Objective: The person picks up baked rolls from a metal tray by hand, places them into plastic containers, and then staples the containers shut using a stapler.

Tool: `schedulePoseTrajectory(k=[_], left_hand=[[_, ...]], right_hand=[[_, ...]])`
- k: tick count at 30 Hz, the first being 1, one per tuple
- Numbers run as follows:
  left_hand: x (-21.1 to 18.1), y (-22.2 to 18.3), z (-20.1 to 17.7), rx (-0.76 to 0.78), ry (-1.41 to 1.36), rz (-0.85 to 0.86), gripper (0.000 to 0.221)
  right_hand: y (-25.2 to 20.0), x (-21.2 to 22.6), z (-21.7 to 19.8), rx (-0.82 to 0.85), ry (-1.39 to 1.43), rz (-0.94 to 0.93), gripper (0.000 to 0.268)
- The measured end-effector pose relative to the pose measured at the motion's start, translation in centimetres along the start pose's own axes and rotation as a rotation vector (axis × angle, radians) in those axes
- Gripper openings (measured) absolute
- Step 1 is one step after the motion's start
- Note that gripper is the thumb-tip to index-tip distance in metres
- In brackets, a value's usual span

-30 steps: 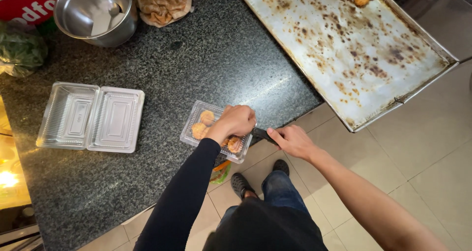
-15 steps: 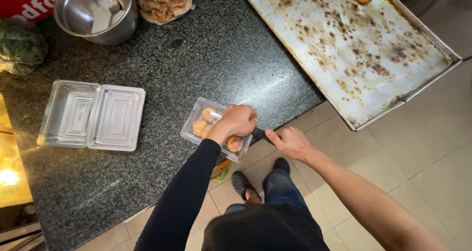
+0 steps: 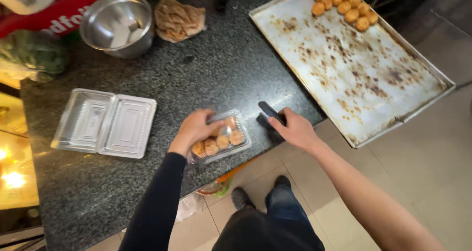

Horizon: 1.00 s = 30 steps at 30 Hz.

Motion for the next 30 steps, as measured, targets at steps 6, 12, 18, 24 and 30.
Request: schedulePoseTrajectory(k=[6, 12, 18, 24, 30], left_hand=[[7.7, -5.8, -0.2, -0.072, -0.01, -0.43, 0.054], [9.8, -10.9, 0.1, -0.182, -0.322, -0.574, 0.052], [10.8, -12.8, 2.3, -0.317, -0.411, -0.503, 0.049], [9.9, -14.5, 3.2, -0.377, -0.443, -0.503, 0.048], [6.5, -19.5, -0.9, -0.439, -0.597, -0.466, 0.048]], right_hand=[[2.3, 3.9, 2.8, -0.122, -0.299, -0.235, 0.051], [2.6, 6.1, 4.1, -0.201, -0.315, -0.287, 0.051], [2.5, 8.4, 8.7, 0.038, -0.006, -0.317, 0.044], [-0.9, 7.8, 17.3, 0.503, 0.38, 0.004, 0.053], [-4.0, 12.2, 16.3, 0.577, 0.676, 0.026, 0.059]])
Point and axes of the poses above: each hand's wrist, its own y-axis towards the middle knuckle, its own z-axis out of the palm, x = y × z, the point moved 10 cm from there along y, towards the middle knuckle, and after that the axes turned 8 degrees about y, right-handed, at the moved point
